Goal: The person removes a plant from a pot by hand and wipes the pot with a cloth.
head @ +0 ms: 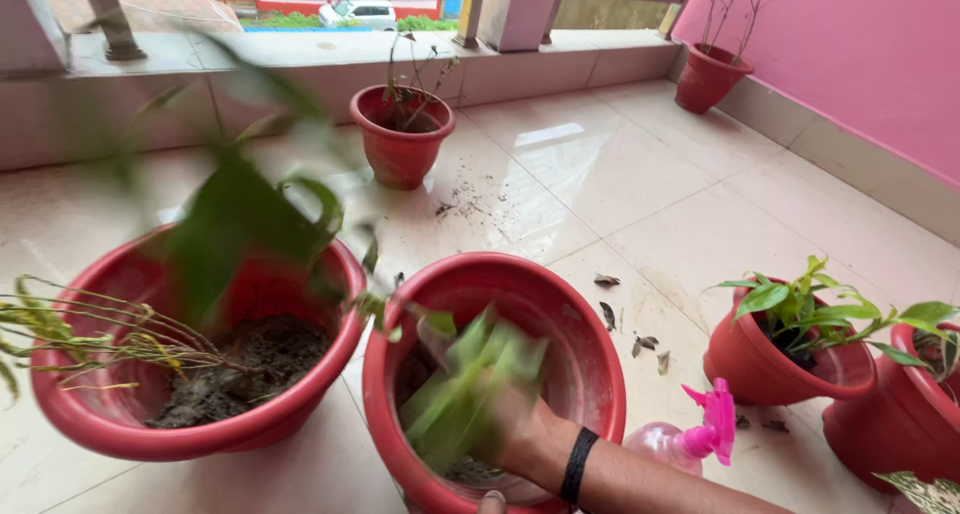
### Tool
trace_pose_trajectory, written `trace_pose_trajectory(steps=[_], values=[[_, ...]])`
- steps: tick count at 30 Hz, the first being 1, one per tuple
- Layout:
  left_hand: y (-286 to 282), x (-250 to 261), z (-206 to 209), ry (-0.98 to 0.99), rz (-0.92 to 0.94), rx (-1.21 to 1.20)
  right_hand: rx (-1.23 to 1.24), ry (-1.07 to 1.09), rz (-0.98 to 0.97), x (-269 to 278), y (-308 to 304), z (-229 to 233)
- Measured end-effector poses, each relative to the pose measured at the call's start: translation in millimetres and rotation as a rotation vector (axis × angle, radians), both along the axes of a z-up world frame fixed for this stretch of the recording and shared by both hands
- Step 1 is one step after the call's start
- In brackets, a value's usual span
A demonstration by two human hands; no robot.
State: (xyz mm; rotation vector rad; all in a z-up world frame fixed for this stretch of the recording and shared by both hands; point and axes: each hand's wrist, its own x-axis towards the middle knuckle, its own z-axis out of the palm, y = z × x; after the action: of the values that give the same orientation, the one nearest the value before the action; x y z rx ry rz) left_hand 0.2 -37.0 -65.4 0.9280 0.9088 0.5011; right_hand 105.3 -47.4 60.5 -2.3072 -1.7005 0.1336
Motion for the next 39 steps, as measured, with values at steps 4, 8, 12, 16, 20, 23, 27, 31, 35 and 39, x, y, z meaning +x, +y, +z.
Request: trace_pose_trajectory(steps=[4,8,12,16,20,23,27,31,35,39], values=[[0,0,3,-0.021,0.002,-0.002,-0.293,0.025,-0.169,6,10,-16],[0,0,7,-0.042,0.002,0.002,-0.212,-0.068,-0.117,6,13,-21],[-5,4,11,-0.069,-0.005,0.009,-0.241,-0.017,-0.137,3,16,-17],[-11,5,10,-0.092,-0.003,0.027,-0.262,-0.024,-0.219,-4,12,9],[-2,8,2,-0.133,0.043,0.052,-0.046,0.177,-0.497,-8,-23,61],[-8,3,-8,-0.166,0.068,0.083,-0.008,0.223,-0.784,-3,-66,100],[-15,17,-7,-0.265,0.111,0.148,0.058,-0.122,-0.498,17,-100,126],[-16,7,-19,-0.346,0.173,0.252,0.157,0.032,-0.580,15,-108,123],[-17,-8,-2,-0.379,0.119,0.199,0.321,0.125,-0.255,-3,-97,110],[-11,-30,34,-0.211,-0.015,0.223,0.217,-0.007,-0.384,-21,-70,90]])
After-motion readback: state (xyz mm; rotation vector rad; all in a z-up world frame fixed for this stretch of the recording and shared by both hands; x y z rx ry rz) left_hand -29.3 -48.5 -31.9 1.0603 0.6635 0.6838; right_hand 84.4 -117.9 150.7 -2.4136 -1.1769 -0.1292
